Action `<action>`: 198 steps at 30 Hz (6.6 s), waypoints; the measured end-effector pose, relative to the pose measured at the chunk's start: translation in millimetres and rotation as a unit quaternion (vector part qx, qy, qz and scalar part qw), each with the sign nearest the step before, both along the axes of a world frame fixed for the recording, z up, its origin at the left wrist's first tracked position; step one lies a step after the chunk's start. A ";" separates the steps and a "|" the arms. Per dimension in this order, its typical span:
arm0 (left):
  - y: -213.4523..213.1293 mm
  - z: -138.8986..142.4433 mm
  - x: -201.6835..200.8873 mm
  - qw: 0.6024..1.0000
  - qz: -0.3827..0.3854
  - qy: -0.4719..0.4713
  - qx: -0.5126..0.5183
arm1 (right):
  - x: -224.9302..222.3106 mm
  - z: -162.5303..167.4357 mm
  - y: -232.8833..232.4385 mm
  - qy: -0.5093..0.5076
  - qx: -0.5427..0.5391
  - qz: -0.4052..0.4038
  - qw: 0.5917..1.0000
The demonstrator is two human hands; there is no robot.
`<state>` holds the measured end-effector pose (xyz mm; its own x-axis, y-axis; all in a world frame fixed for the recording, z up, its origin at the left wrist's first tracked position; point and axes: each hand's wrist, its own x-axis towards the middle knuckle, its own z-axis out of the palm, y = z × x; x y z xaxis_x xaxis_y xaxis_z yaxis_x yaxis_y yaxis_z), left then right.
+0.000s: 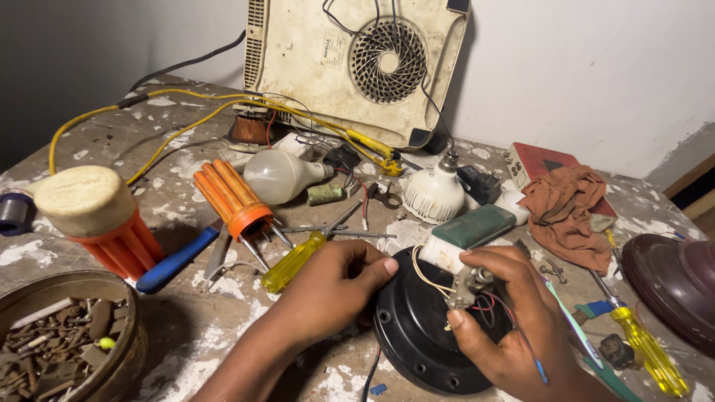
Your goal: The person assembles a circular electromechanical device by aligning and joining two metal halves, inserting a central white component, and securing it with screws. They use a yellow screwdriver to tighten the screws and adjust the internal wiring.
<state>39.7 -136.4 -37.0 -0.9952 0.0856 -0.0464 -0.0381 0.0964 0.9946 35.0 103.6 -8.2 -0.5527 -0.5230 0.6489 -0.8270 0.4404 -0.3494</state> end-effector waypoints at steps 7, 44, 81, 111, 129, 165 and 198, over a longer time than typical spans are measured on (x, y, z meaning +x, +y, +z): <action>1.5 5.1 1.9 0.999 0.017 -0.013 -0.036 | 0.1 7.0 -0.9 -0.037 0.027 -0.031 0.998; -12.9 6.4 10.4 0.995 -0.100 0.021 0.010 | -27.4 1.4 14.0 -0.253 -0.085 0.015 0.964; -14.6 17.4 12.9 0.992 -0.122 -0.041 0.004 | -25.2 5.3 19.2 -0.130 -0.005 0.030 0.991; -17.0 7.6 8.0 0.997 -0.060 -0.053 -0.006 | -9.4 17.4 2.5 -0.090 0.008 -0.075 0.993; -11.2 21.5 12.7 0.987 -0.146 -0.034 0.056 | -0.1 15.1 -0.2 -0.037 0.035 -0.072 0.996; -11.4 2.9 13.5 0.983 -0.174 0.056 0.019 | 4.2 3.1 2.6 0.097 0.030 -0.070 0.992; -8.3 18.8 17.3 0.988 -0.138 0.021 -0.061 | 13.7 21.4 36.3 0.104 0.142 -0.058 0.983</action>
<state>57.0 -144.6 -18.2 -0.9363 0.3497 -0.0318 0.0475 0.2159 0.9752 48.7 139.9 13.2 -0.4904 -0.6402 0.5913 -0.8061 0.5910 -0.0286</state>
